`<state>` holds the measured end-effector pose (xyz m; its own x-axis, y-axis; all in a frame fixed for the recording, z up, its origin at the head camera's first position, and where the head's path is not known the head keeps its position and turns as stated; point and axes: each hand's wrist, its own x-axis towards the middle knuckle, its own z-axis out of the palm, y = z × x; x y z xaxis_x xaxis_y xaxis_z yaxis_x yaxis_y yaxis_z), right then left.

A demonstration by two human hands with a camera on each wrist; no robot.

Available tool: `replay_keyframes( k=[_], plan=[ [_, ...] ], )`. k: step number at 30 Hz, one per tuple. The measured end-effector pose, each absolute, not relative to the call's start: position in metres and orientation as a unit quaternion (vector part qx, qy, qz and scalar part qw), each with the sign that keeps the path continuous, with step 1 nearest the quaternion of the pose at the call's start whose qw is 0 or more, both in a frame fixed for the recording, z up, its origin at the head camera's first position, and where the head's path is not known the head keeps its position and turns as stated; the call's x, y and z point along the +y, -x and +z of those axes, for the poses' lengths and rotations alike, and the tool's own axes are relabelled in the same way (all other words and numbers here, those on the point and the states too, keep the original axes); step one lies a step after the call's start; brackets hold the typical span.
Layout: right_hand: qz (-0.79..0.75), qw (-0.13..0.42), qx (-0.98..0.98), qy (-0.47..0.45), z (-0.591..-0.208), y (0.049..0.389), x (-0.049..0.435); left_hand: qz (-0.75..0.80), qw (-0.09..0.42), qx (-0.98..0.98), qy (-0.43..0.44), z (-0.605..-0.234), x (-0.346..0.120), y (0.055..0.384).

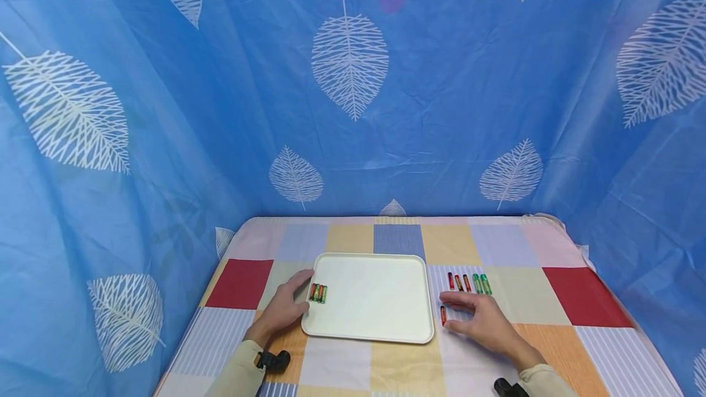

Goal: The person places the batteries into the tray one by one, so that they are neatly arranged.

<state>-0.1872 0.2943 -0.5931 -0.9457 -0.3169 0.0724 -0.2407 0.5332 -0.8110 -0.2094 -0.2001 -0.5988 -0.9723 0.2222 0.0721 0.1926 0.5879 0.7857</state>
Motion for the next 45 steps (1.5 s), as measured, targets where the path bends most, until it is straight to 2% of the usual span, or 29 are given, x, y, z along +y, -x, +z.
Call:
replay_keyframes(
  k=[19, 29, 45],
  plan=[
    [-0.371, -0.029, 0.911, 0.179, -0.604, 0.184, 0.286, 0.439, 0.026, 0.893, -0.100, -0.598, -0.200, 0.209],
    [-0.367, -0.024, 0.917, 0.157, -0.602, 0.183, 0.283, 0.437, 0.025, 0.893, -0.106, -0.598, -0.200, 0.210],
    [-0.466, -0.009, 0.869, 0.165, -0.587, 0.186, 0.285, 0.441, 0.021, 0.890, -0.111, -0.601, -0.200, 0.208]
  ],
)
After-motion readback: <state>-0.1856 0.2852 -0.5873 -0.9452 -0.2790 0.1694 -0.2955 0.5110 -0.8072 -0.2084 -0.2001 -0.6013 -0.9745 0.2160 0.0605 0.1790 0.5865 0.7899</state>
